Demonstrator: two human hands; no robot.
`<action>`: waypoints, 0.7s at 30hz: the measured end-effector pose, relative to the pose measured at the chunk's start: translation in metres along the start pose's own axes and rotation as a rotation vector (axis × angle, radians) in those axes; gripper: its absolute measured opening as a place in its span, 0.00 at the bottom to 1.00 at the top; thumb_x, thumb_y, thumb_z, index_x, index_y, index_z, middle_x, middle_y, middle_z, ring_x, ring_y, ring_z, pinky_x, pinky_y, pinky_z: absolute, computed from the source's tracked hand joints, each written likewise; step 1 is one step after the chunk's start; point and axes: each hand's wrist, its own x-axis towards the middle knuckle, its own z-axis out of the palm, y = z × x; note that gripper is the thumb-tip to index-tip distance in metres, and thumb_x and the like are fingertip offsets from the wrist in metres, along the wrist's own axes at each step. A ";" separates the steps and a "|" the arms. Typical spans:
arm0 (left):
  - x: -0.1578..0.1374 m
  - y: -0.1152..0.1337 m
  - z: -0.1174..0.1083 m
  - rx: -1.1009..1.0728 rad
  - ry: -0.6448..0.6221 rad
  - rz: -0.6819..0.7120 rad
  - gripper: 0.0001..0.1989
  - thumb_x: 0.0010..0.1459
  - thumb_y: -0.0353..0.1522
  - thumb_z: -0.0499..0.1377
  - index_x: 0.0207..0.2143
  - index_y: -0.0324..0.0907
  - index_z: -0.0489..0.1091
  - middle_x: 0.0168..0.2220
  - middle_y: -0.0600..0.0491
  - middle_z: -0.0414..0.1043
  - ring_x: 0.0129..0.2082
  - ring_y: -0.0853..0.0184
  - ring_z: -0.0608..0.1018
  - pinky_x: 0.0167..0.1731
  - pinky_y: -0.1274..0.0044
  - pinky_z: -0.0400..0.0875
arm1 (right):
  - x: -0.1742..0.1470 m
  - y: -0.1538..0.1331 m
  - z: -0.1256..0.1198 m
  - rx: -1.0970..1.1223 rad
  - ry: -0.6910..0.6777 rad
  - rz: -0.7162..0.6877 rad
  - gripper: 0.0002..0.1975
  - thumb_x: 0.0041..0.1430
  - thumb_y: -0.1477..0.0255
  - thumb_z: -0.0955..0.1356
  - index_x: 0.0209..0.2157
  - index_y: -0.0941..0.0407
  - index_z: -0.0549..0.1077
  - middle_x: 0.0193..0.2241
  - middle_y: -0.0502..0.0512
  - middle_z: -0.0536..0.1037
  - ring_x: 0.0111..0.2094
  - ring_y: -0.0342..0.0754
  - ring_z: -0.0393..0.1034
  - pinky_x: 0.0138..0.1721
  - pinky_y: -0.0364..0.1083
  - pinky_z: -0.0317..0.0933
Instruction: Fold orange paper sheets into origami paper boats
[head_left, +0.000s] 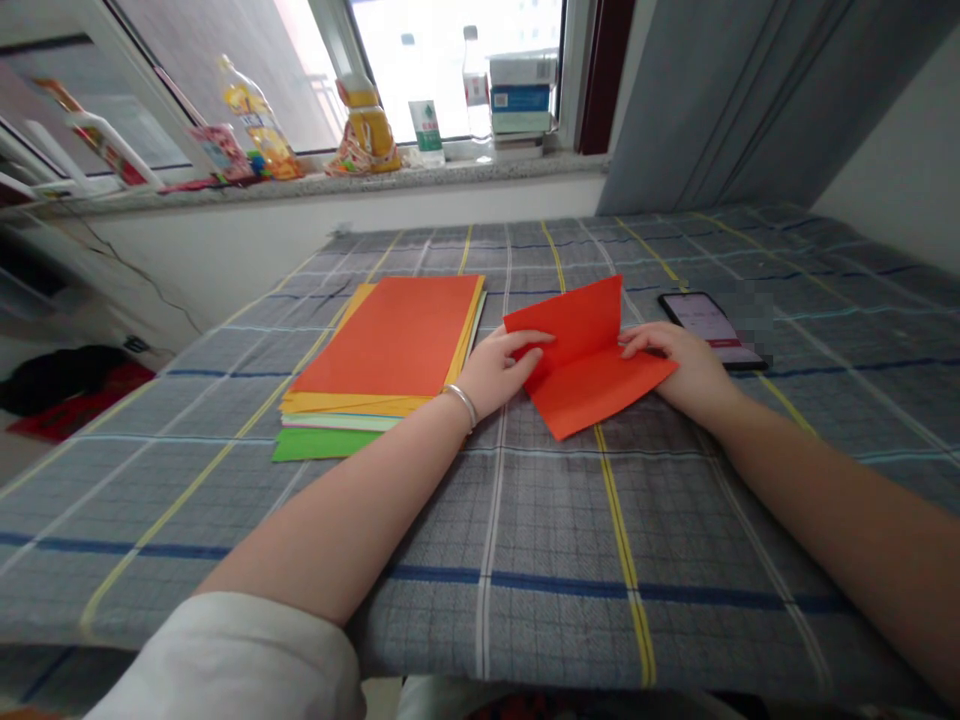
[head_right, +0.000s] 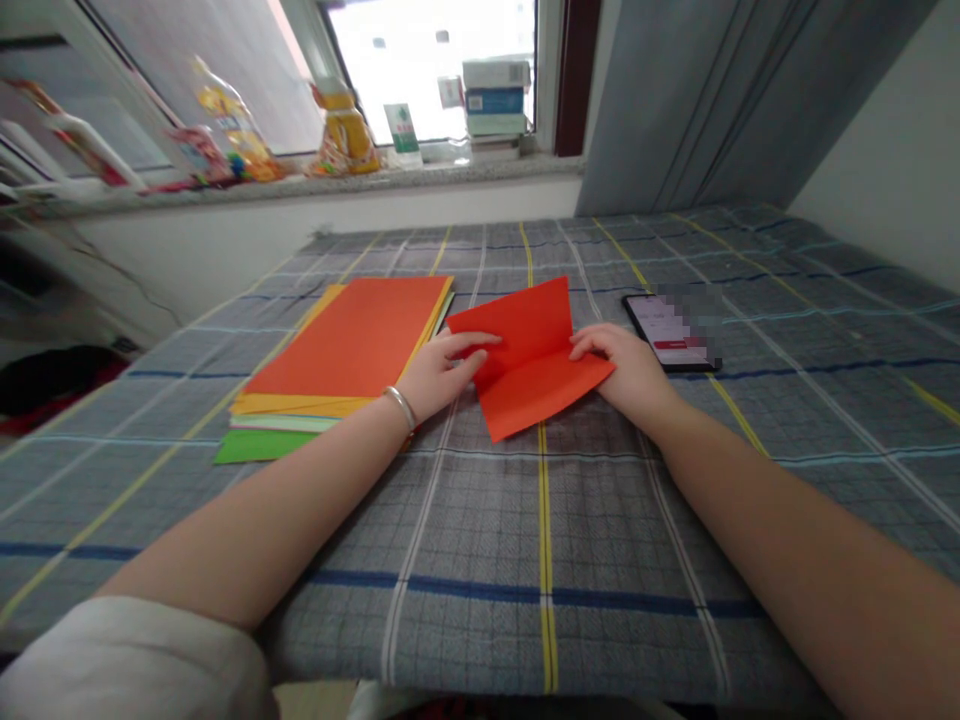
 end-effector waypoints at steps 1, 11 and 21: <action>0.000 0.000 0.001 0.057 -0.021 0.013 0.15 0.64 0.29 0.56 0.51 0.44 0.77 0.52 0.48 0.77 0.53 0.63 0.78 0.57 0.69 0.72 | 0.000 0.003 -0.003 -0.021 -0.054 -0.040 0.05 0.53 0.74 0.68 0.30 0.51 0.77 0.43 0.57 0.82 0.47 0.56 0.76 0.53 0.60 0.67; 0.000 0.002 0.005 0.336 -0.171 -0.063 0.27 0.59 0.23 0.60 0.61 0.41 0.69 0.57 0.45 0.74 0.57 0.59 0.76 0.59 0.69 0.71 | -0.004 -0.008 -0.031 -0.306 -0.426 -0.318 0.20 0.51 0.69 0.71 0.47 0.54 0.81 0.53 0.61 0.79 0.56 0.62 0.71 0.59 0.65 0.62; 0.002 0.008 0.007 0.186 -0.176 -0.271 0.29 0.60 0.29 0.64 0.64 0.39 0.67 0.58 0.45 0.74 0.56 0.59 0.77 0.59 0.69 0.71 | -0.017 -0.055 -0.011 -0.366 -0.471 -0.447 0.32 0.56 0.77 0.68 0.64 0.55 0.67 0.66 0.64 0.66 0.64 0.59 0.63 0.62 0.61 0.60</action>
